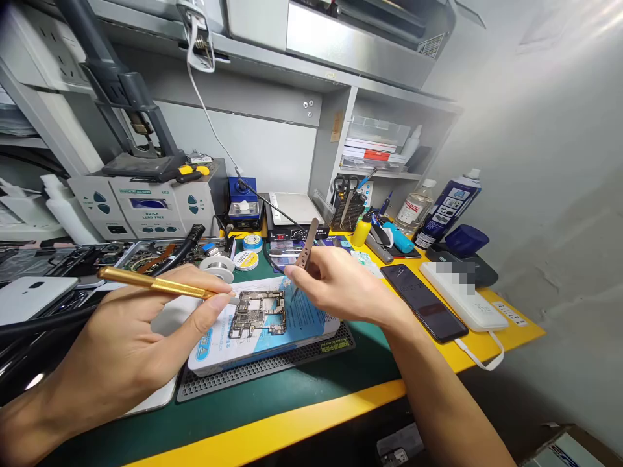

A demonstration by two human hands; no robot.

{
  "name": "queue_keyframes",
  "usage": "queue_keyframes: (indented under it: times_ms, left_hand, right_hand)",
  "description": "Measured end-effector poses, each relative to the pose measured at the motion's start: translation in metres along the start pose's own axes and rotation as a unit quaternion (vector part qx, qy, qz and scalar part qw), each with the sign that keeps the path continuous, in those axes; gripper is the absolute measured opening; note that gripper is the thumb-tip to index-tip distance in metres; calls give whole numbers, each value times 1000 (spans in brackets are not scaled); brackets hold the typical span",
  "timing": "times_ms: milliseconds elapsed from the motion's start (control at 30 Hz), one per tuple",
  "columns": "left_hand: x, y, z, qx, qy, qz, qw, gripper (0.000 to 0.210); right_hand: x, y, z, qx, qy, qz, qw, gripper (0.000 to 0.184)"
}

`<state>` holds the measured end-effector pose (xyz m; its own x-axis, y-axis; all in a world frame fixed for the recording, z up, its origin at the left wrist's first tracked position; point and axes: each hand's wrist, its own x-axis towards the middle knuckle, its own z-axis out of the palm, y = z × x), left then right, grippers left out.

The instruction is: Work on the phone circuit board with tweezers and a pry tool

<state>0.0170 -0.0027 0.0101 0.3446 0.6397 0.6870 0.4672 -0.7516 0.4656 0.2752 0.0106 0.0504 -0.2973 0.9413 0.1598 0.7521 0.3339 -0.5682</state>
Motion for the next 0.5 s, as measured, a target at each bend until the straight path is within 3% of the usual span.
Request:
queue_keyframes:
  times_ms: [167, 367, 500]
  left_hand:
    - [-1, 0, 0, 1, -3, -2, 1000, 7]
    - [-3, 1, -1, -2, -3, -11, 1000, 7]
    - [-1, 1, 0, -8, -1, -8, 1000, 7]
  right_hand:
    - [-4, 10, -14, 58, -65, 27, 996, 21]
    - [-8, 7, -26, 103, -151, 50, 982, 27]
    - [-7, 0, -25, 146, -162, 50, 975, 27]
